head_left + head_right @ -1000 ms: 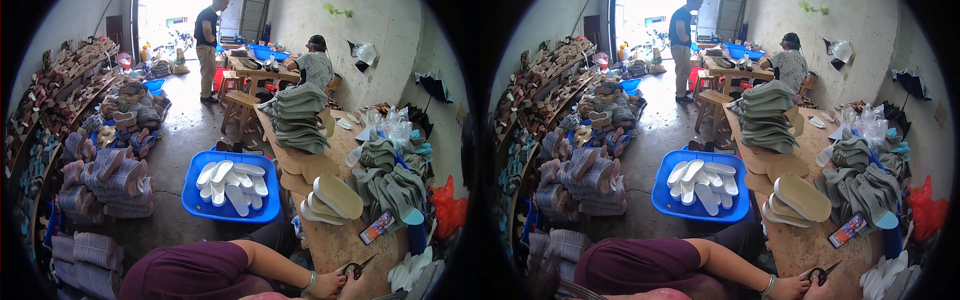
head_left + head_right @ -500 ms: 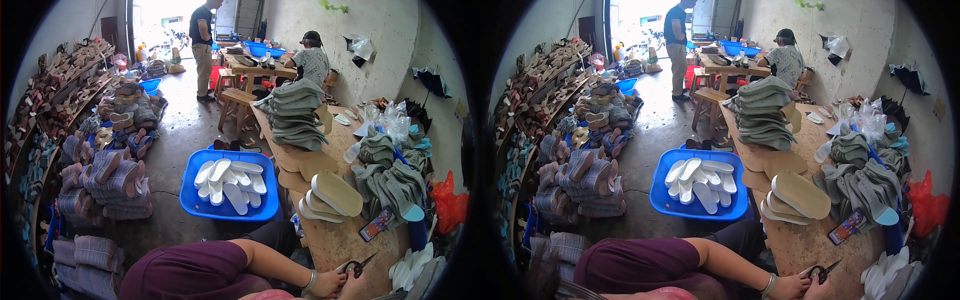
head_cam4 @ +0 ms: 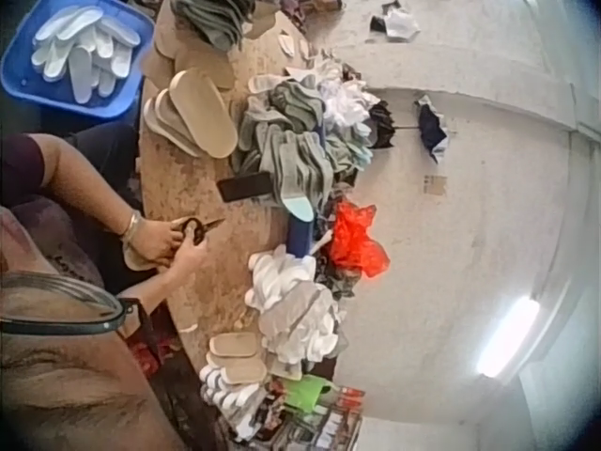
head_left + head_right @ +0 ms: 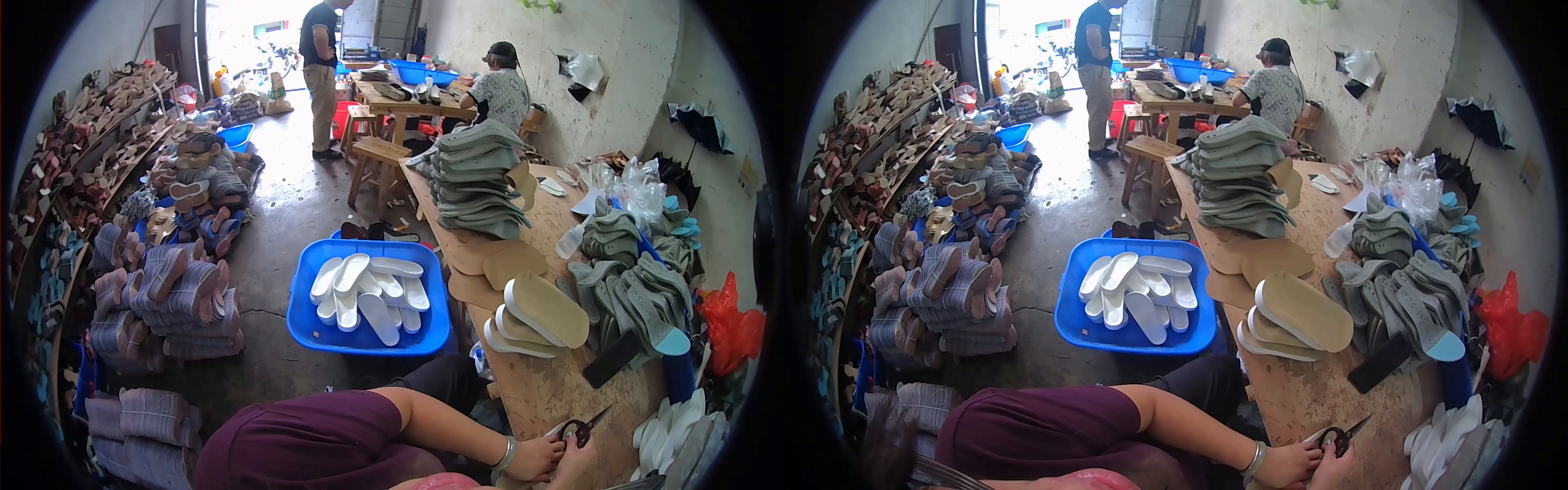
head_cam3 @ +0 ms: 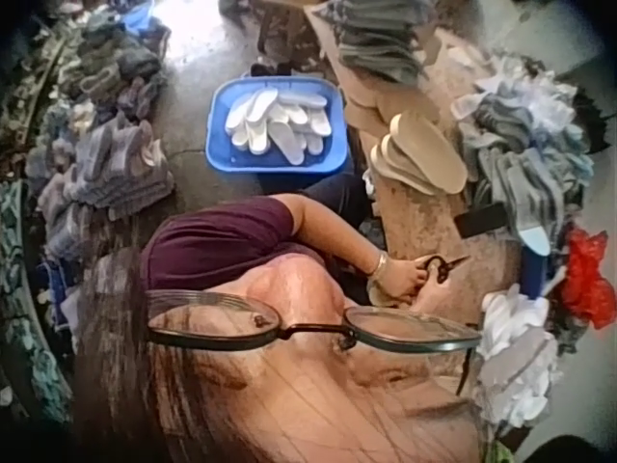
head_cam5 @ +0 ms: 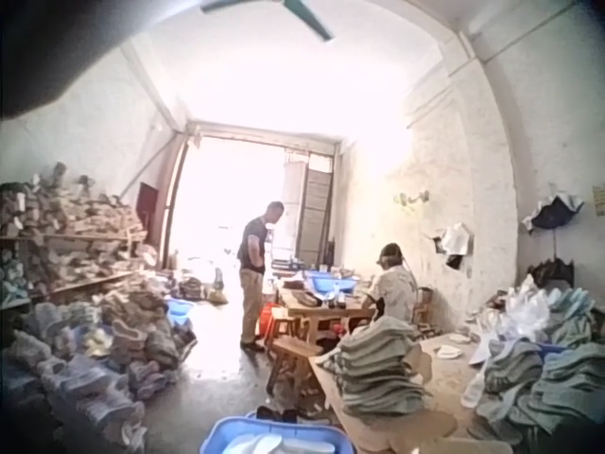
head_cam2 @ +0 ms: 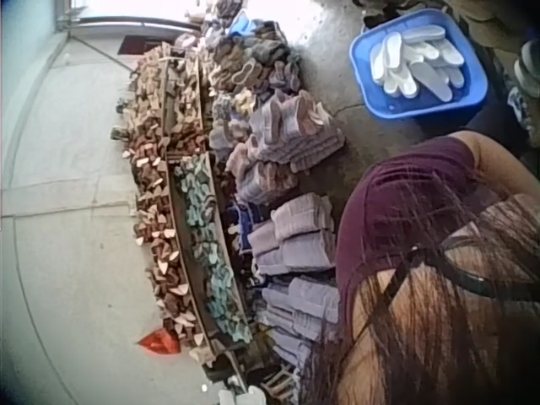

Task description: Trimming excess material from shoe insoles using scissors.

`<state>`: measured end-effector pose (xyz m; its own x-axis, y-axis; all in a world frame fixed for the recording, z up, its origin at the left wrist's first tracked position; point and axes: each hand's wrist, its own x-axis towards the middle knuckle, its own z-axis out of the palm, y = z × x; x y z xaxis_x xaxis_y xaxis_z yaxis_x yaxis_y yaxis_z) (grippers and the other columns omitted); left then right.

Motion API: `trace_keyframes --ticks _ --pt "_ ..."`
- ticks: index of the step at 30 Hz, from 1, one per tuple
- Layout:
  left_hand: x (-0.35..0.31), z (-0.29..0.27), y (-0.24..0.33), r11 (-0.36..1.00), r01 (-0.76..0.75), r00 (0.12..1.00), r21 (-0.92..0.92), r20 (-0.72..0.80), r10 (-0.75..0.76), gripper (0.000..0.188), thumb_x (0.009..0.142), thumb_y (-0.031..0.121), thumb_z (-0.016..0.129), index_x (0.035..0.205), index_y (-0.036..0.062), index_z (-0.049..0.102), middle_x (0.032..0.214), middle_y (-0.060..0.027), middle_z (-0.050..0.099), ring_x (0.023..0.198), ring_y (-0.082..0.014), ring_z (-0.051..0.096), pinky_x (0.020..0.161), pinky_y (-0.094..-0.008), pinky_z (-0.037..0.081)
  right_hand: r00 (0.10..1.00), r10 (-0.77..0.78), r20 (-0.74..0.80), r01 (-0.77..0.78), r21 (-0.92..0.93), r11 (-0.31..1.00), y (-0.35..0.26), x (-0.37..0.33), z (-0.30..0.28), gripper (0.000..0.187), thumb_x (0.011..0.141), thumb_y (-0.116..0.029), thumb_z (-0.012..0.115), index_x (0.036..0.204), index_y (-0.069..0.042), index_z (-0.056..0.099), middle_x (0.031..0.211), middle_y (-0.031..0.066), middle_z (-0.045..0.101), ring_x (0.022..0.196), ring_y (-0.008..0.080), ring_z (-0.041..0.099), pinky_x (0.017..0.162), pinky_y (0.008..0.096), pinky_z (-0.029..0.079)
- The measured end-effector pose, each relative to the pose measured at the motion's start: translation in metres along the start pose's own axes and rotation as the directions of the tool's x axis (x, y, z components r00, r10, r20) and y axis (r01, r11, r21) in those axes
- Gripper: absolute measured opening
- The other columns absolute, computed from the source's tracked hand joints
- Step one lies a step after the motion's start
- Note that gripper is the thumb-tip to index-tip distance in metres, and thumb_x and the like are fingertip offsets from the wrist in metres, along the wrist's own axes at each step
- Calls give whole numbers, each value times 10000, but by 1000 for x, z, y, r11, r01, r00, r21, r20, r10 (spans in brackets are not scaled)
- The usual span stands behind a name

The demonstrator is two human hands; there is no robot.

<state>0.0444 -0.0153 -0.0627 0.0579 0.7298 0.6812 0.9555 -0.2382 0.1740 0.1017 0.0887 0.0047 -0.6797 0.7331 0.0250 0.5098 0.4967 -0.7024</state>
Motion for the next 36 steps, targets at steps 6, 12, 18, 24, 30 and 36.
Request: trace_keyframes --ticks 6,12,18,24,30,36 --pt "-6 5 6 961 236 971 -145 7 -238 285 753 285 638 878 30 635 981 -138 563 980 -295 505 808 -421 463 994 -107 0 107 92 990 -10 1 0 273 864 -112 651 1074 58 614 934 166 686 822 244 650 754 369 515" --pt "-1 -28 -9 962 188 946 198 227 -231 431 791 459 593 880 48 685 981 -114 604 980 -295 524 933 -459 371 948 -137 -287 249 403 881 2 35 -11 145 847 -97 671 928 23 661 806 71 702 746 139 659 691 278 497" --pt "2 -24 -6 981 110 975 157 177 -137 685 823 599 534 1084 -31 611 1100 -192 564 1147 -339 483 1035 -476 316 944 -141 -298 271 460 846 10 14 -38 155 858 -78 680 987 5 657 839 41 692 761 97 646 687 240 495" --pt "1 -29 0 986 133 958 102 240 -154 712 828 606 529 1114 -42 607 1139 -190 555 1160 -325 475 1054 -456 311 955 -295 -13 295 9 955 12 5 -9 215 862 -55 649 1076 -31 648 927 90 703 817 170 673 742 302 520" --pt "8 -38 -4 989 114 964 94 228 -133 714 819 603 542 1123 -39 606 1121 -171 549 1144 -315 473 1050 -440 319 779 -605 -164 559 -256 789 18 53 12 199 818 -41 655 1016 -44 667 879 161 677 782 370 647 728 386 523" --pt "7 -41 -6 989 138 958 47 248 -146 703 809 599 558 1109 -35 607 1117 -173 547 1141 -311 465 1046 -429 322 930 20 -367 112 335 936 42 69 -3 160 856 -70 679 962 43 640 781 53 684 771 72 647 674 229 502"
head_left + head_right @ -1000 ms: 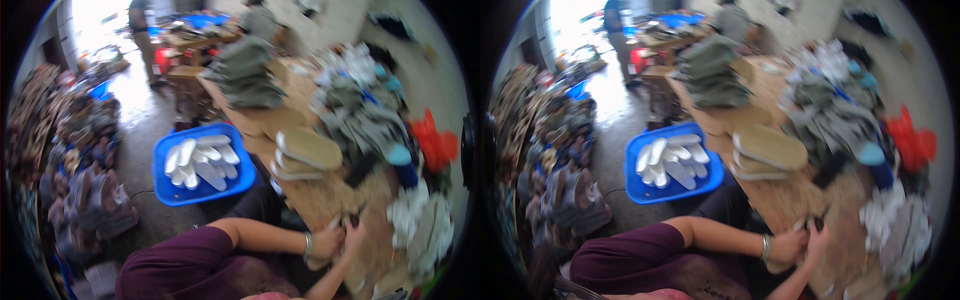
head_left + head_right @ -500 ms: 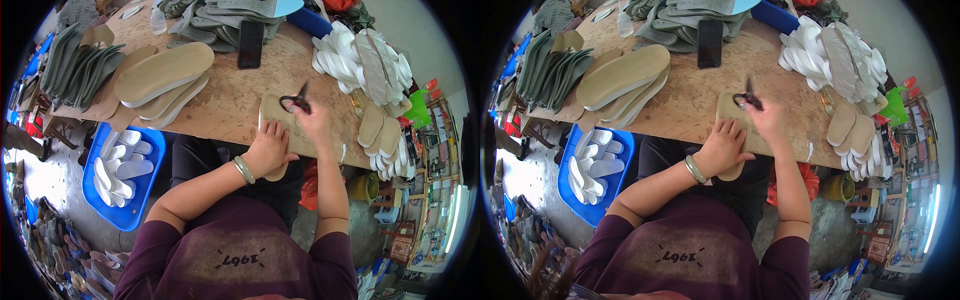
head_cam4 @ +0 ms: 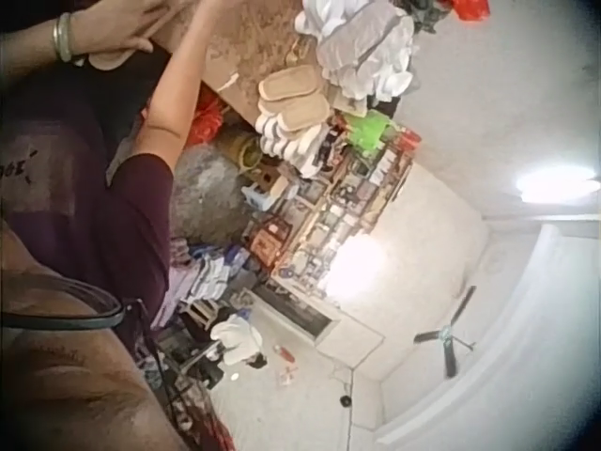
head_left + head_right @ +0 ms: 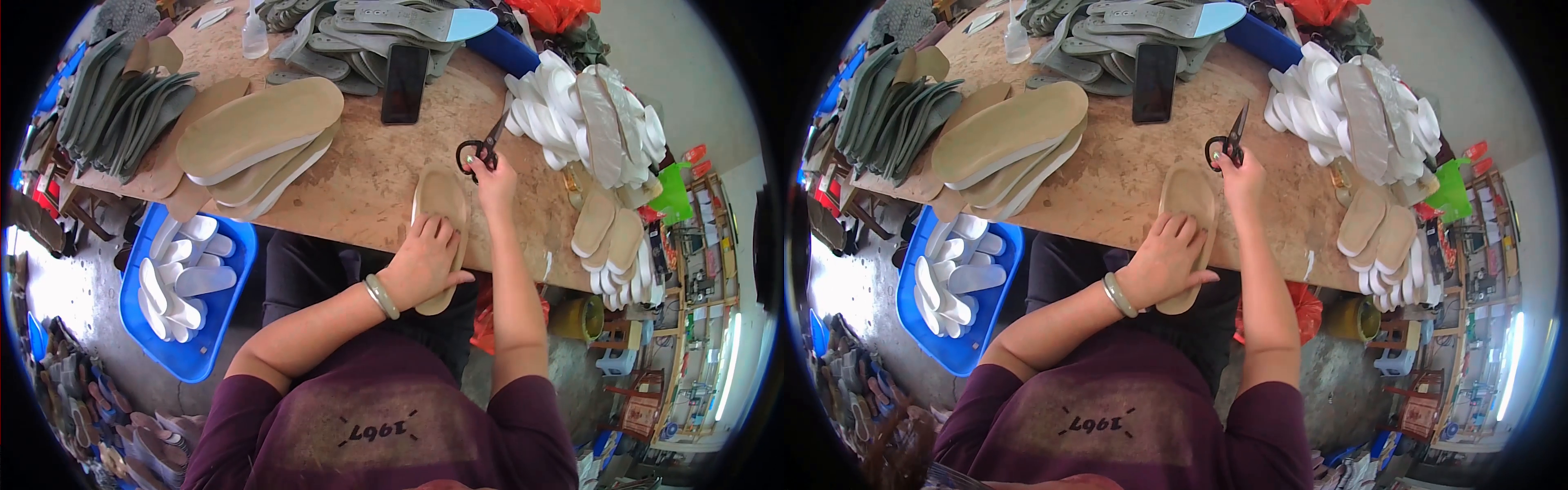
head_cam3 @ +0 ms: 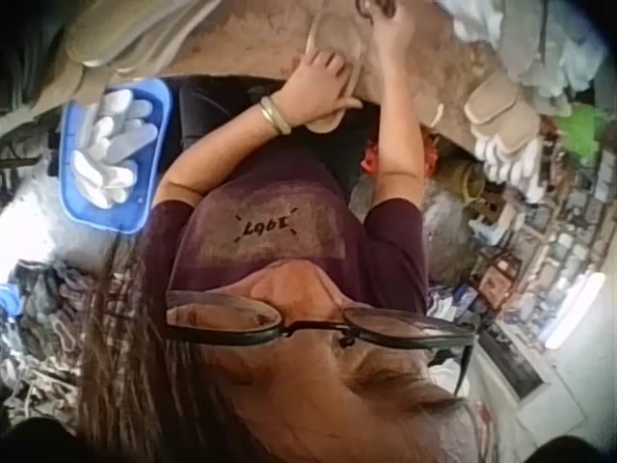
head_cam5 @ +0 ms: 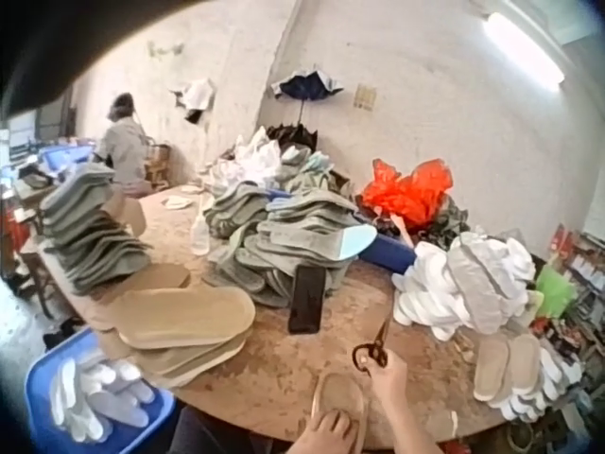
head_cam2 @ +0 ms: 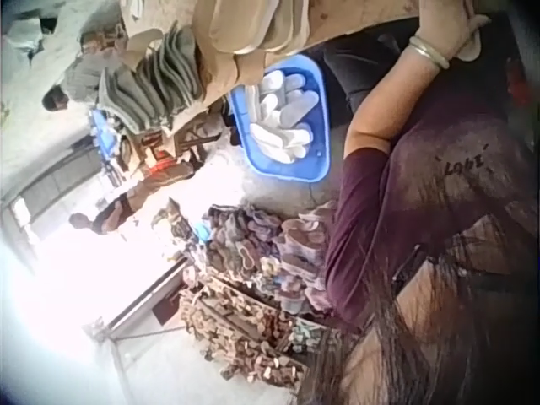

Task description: Trimming excess material from shoe insoles using scissors.

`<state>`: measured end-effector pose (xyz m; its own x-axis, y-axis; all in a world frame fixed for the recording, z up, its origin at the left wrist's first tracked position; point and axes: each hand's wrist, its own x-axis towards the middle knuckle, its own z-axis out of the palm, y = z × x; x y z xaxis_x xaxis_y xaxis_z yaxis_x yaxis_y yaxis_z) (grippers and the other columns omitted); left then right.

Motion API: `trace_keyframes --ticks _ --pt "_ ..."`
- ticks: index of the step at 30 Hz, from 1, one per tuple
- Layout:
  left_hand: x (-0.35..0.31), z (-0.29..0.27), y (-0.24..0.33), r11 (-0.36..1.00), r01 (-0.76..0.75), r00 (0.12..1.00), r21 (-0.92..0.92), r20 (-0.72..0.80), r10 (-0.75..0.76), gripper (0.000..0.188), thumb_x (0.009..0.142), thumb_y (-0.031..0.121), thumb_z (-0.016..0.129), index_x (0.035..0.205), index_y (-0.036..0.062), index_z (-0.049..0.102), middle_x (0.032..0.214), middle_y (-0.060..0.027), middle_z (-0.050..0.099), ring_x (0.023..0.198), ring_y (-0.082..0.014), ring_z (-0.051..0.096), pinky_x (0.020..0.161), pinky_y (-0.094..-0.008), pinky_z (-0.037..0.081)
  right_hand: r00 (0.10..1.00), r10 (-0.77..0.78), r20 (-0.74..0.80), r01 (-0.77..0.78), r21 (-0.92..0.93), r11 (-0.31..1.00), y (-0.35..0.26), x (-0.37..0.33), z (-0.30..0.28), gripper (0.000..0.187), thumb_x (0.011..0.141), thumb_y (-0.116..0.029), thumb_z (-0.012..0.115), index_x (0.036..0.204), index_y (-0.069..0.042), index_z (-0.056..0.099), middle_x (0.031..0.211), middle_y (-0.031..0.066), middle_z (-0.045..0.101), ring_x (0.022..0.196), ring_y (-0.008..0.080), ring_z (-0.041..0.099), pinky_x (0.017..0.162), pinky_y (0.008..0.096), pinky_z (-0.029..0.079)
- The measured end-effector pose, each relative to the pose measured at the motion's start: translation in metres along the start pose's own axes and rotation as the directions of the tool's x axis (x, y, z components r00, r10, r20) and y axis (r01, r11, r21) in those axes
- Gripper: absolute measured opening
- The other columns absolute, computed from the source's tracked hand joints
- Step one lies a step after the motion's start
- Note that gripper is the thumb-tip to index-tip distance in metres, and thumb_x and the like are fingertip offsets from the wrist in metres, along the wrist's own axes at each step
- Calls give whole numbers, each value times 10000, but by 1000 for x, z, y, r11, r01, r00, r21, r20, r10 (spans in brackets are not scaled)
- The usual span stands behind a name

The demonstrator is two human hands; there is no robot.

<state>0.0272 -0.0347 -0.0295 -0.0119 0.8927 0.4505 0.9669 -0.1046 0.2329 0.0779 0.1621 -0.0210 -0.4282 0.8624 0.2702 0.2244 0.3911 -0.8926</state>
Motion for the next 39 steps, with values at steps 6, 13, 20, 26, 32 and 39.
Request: trace_keyframes --ticks 6,13,20,26,32,39 --pt "-4 0 1 1000 16 1000 -3 10 -16 688 820 586 558 1106 -37 611 1138 -175 544 1147 -315 460 1047 -431 316 882 -403 242 438 -111 892 -22 -34 16 133 865 -43 654 989 4 648 827 83 697 751 120 674 694 263 522" --pt "-1 -1 4 1000 -1 1000 -11 23 1 688 821 585 560 1112 -36 606 1142 -171 534 1154 -311 456 1044 -429 323 966 -101 239 75 115 991 9 3 9 129 858 -27 647 979 13 623 808 71 683 659 117 641 627 252 516" --pt "-2 2 2 999 45 998 -27 36 -44 684 818 592 558 1109 -24 613 1119 -162 541 1144 -305 458 1042 -435 324 977 -190 98 202 -126 971 -33 -44 -14 137 864 -77 650 973 3 627 764 120 690 663 186 683 612 322 515" --pt "-2 -4 6 999 5 998 33 61 -7 692 824 585 559 1129 -34 613 1120 -157 551 1119 -299 467 1036 -425 328 909 -386 159 417 -370 830 -20 -60 7 186 830 -48 628 1015 -45 628 765 196 643 707 349 656 607 396 512" --pt "0 4 9 1000 26 999 16 32 -27 698 829 578 559 1125 -53 606 1106 -150 552 1106 -290 471 1031 -416 330 969 -245 31 246 -213 946 -4 -10 6 153 837 -39 611 991 -37 610 730 163 645 677 305 663 607 386 510" --pt "-3 -3 6 999 33 997 35 70 -35 695 829 591 549 1104 -44 616 1089 -149 552 1094 -290 474 1025 -417 333 923 -302 238 381 -462 801 -17 -65 3 218 836 -50 637 1052 -37 614 680 102 663 613 174 665 587 323 514"
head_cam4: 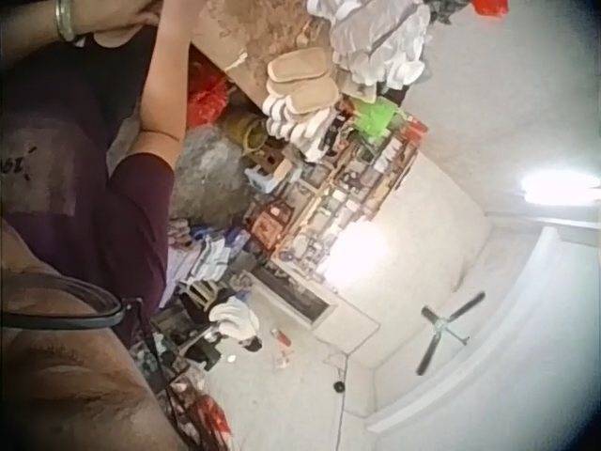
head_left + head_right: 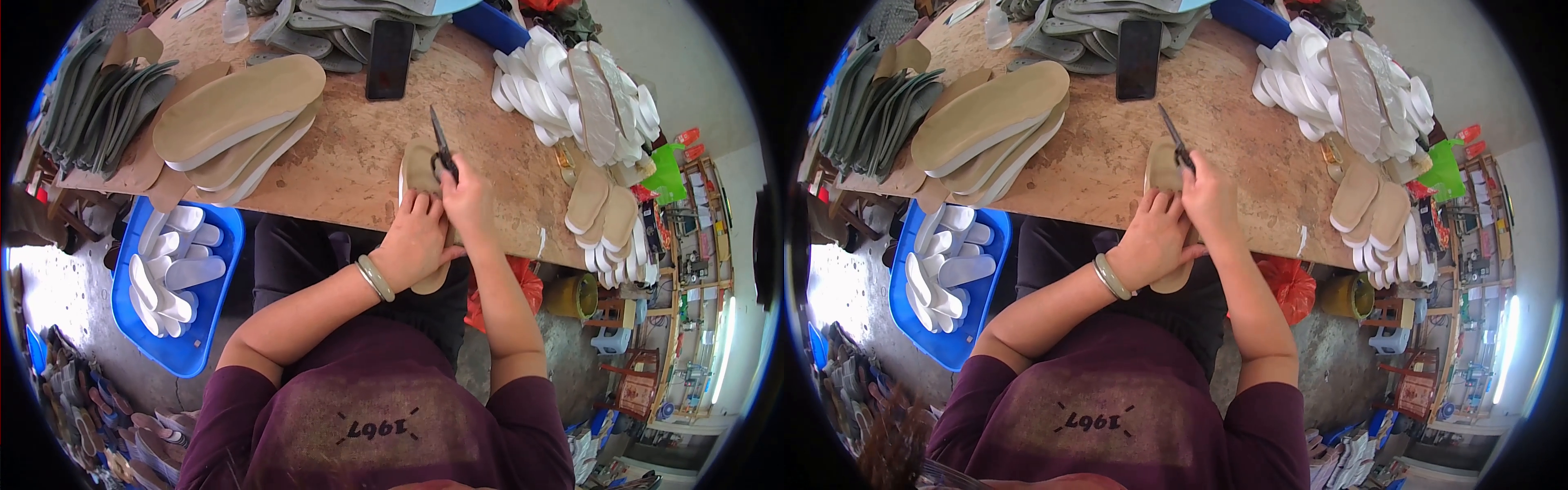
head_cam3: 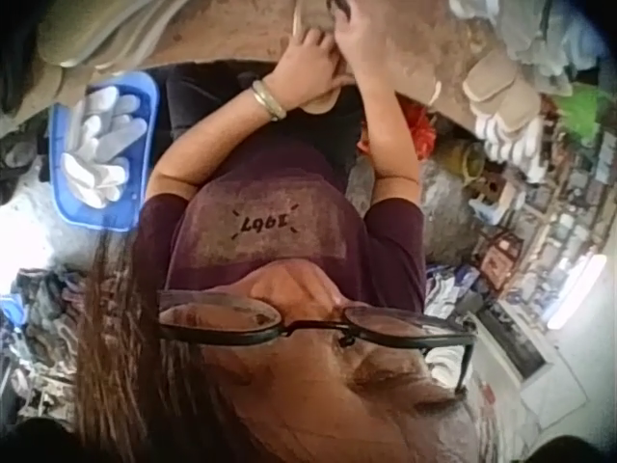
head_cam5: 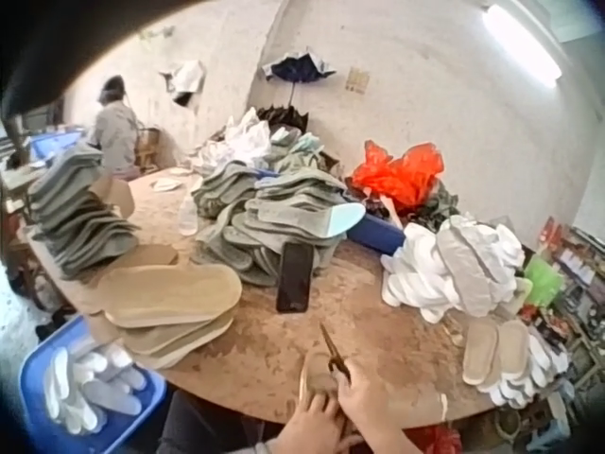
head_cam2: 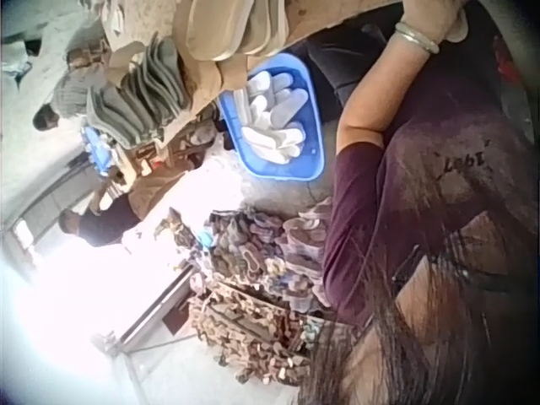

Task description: Trimming excess material from shoe insoles using scissors.

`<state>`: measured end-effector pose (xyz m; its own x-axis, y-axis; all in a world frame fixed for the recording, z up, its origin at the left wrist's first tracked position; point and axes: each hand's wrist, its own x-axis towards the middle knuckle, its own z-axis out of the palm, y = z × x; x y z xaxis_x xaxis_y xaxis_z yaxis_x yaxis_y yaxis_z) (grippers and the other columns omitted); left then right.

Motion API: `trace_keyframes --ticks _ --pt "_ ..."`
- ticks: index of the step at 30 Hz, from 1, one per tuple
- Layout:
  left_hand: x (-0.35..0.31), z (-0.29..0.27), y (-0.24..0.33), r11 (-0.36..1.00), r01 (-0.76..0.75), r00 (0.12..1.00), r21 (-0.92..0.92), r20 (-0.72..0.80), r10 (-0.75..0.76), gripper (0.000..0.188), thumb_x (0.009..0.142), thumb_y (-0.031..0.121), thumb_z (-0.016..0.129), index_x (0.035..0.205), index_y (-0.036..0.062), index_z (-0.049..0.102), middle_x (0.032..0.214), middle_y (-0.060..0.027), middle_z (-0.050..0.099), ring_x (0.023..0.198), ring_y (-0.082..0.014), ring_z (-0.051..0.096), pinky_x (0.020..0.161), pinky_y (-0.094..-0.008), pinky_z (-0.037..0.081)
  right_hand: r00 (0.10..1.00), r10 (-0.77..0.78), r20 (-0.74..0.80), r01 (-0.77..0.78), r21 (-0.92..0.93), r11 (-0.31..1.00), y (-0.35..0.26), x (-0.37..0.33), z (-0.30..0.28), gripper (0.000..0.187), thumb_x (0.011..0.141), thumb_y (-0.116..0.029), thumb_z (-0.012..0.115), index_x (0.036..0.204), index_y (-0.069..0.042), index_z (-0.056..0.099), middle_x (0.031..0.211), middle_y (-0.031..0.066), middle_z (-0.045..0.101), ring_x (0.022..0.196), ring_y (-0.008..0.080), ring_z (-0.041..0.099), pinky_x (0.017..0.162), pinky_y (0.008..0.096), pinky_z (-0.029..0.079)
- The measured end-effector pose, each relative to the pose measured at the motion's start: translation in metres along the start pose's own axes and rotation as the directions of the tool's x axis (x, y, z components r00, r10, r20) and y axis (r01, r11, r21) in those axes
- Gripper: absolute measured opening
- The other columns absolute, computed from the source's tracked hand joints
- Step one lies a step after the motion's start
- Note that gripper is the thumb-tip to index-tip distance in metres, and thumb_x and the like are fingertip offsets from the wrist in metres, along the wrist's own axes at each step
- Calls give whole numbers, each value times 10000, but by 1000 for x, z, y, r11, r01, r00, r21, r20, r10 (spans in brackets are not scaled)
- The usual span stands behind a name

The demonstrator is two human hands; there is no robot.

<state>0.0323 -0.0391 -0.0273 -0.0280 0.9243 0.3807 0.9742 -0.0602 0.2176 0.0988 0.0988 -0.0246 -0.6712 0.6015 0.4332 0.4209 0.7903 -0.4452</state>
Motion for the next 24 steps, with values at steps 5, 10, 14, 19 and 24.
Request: trace_keyframes --ticks 5,10,14,19,24 --pt "3 4 1 1000 1 1000 -2 -21 -1 685 828 589 552 1099 -37 622 1081 -146 555 1090 -287 475 1027 -415 331 987 -30 -159 21 -57 998 22 55 16 226 840 -67 626 1066 -63 617 680 113 655 620 191 664 589 338 510" --pt "-2 7 -2 998 -9 999 -58 -48 6 678 826 582 563 1101 -35 621 1073 -142 555 1090 -284 474 1027 -415 334 991 127 34 -127 494 860 21 61 5 270 833 -40 658 1095 -9 603 696 79 650 647 121 637 617 280 501" --pt "0 0 -2 998 -23 998 -57 -54 20 675 824 576 571 1106 -36 617 1067 -138 552 1090 -282 473 1021 -417 342 989 -12 148 -34 300 953 15 55 16 240 845 -41 657 1080 -1 623 720 48 657 664 99 624 640 250 494" --pt "1 4 0 998 -22 998 -63 -63 18 683 823 589 564 1095 -35 618 1066 -137 552 1085 -281 472 1017 -415 343 999 -16 34 7 237 971 38 70 27 248 838 -139 659 1065 -40 639 738 111 664 657 209 660 610 341 495" --pt "19 -14 9 956 293 946 4 144 -290 697 840 604 538 1129 -25 619 1114 -157 555 1062 -317 504 962 -441 398 945 280 -172 -104 650 753 47 59 -26 115 879 -22 617 979 -23 562 822 50 661 666 138 653 566 244 467"
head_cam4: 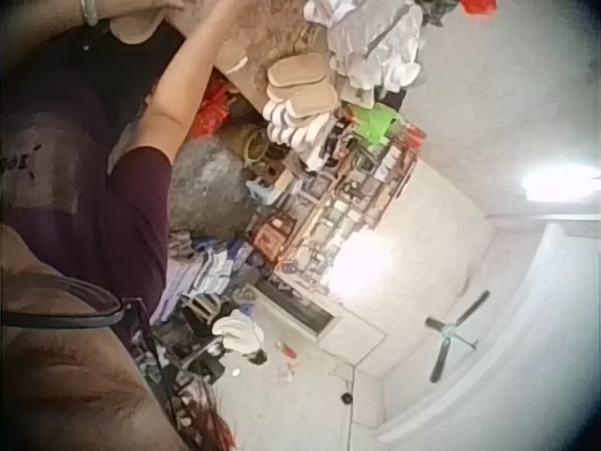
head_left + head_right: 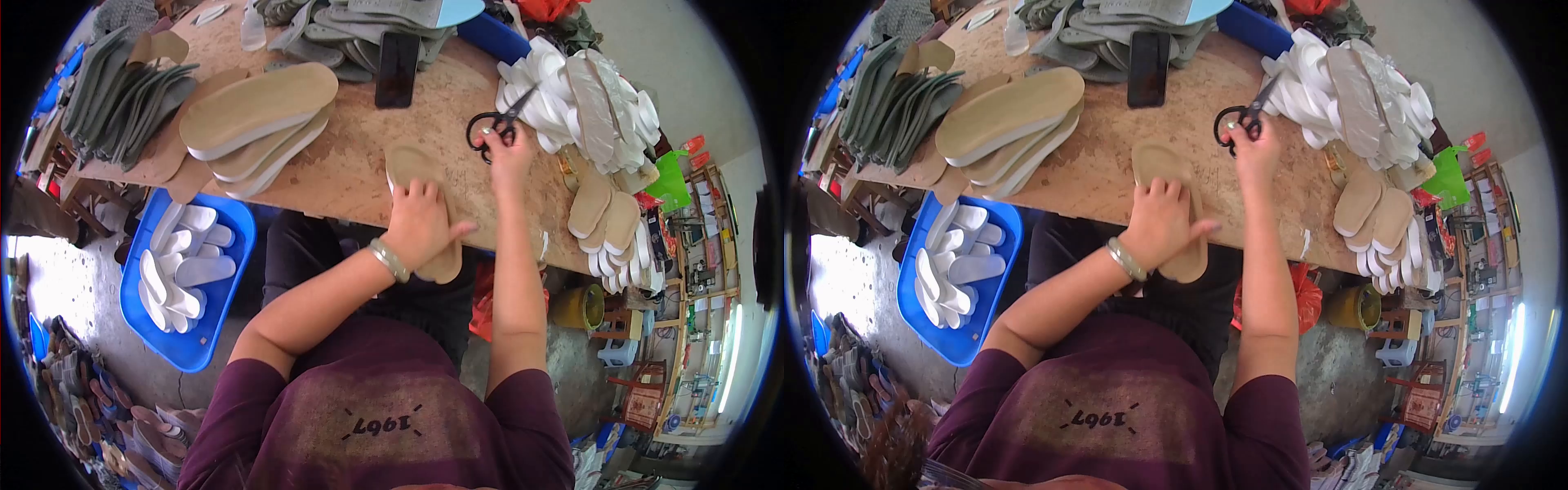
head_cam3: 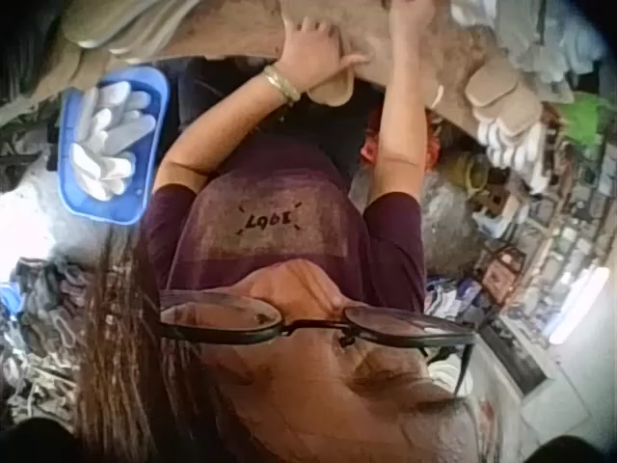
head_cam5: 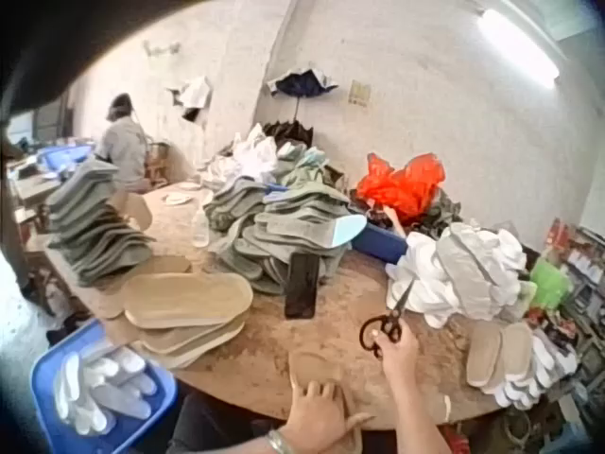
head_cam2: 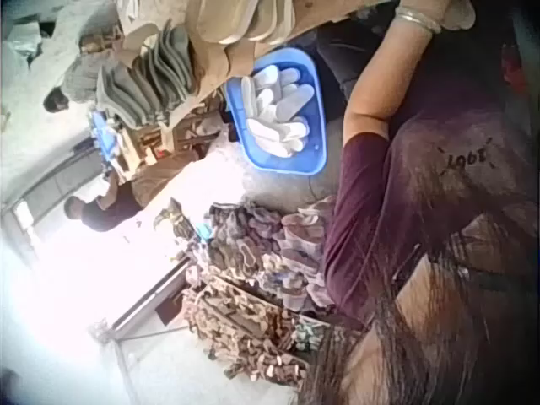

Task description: Trimming excess material from shoe insoles using scissors.

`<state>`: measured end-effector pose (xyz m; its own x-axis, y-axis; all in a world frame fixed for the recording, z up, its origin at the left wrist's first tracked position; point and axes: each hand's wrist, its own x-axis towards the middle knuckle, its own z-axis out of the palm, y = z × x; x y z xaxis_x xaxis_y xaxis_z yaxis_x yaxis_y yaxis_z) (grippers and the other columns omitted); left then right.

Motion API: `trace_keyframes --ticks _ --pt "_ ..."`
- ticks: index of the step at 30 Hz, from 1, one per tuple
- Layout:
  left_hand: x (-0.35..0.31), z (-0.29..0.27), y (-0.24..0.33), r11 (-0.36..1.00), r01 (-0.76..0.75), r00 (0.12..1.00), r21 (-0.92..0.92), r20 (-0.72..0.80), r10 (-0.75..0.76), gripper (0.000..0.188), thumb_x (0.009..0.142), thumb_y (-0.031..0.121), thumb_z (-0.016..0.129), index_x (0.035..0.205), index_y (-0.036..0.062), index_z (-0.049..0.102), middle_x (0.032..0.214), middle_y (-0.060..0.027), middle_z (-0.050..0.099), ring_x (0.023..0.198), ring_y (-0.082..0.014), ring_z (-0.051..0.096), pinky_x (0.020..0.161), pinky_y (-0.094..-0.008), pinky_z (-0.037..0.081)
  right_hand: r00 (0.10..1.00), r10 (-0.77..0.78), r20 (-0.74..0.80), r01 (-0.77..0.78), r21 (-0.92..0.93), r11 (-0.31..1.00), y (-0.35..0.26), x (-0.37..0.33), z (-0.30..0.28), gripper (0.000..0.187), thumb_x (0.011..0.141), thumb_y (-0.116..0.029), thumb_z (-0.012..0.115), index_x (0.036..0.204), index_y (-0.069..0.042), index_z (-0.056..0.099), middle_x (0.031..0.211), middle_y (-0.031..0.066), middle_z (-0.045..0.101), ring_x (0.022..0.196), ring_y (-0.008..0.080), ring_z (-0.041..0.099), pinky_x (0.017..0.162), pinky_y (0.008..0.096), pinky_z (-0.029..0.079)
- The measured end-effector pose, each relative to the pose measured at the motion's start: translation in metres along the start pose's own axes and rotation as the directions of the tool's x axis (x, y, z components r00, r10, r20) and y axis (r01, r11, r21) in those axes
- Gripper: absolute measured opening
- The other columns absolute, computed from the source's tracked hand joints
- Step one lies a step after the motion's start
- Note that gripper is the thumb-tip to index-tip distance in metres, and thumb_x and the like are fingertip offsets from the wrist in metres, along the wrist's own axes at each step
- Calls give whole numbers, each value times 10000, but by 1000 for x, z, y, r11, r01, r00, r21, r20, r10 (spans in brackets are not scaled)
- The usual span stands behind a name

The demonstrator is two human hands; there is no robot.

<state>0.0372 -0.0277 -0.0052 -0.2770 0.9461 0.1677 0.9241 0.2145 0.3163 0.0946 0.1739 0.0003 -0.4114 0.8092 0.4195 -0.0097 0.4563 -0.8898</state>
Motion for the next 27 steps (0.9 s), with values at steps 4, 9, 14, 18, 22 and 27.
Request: trace_keyframes --ticks 4,9,14,18,22,27 --pt "11 3 -12 980 23 1000 -200 -9 -26 695 842 602 539 1176 -3 610 1201 -165 553 1131 -334 511 966 -484 405 995 104 -1 -102 178 979 -42 -34 -18 147 878 -22 614 1009 -12 549 824 70 667 703 148 654 632 253 502" --pt "-18 -20 -77 763 -599 785 -240 12 620 601 794 449 671 1238 55 576 1302 -123 532 1240 -265 489 1006 -444 405 985 150 79 -160 136 978 -64 -68 -35 154 905 -40 585 1037 17 529 832 104 662 728 168 660 712 275 527" --pt "-16 19 -54 801 -586 806 -125 -197 558 550 694 305 746 1174 86 591 1222 -73 555 1160 -249 523 970 -385 423 981 117 155 -137 126 983 -41 -75 -18 164 901 6 592 1054 23 535 845 85 658 732 143 660 697 263 524" --pt "-14 45 -18 911 -409 854 -44 -371 366 494 681 282 749 1102 73 597 1122 -72 566 1088 -253 540 931 -376 432 982 59 177 -58 -8 998 -25 -70 -4 151 909 -17 592 1055 16 579 836 54 662 724 116 663 662 260 526" --pt "-17 55 -26 900 -430 795 77 -441 417 375 739 190 630 1092 66 605 1081 -78 586 1082 -250 550 920 -362 439 875 -35 483 222 -336 915 -23 -74 9 260 872 -16 599 1127 -60 620 866 111 678 758 189 688 660 289 539" --pt "-16 55 -23 900 -436 805 2 -447 390 346 750 152 578 1085 69 609 1137 -89 593 1109 -247 550 925 -358 437 766 -350 539 591 -375 714 -18 -58 41 257 842 -45 642 1097 -75 636 816 106 671 686 266 652 621 347 533"
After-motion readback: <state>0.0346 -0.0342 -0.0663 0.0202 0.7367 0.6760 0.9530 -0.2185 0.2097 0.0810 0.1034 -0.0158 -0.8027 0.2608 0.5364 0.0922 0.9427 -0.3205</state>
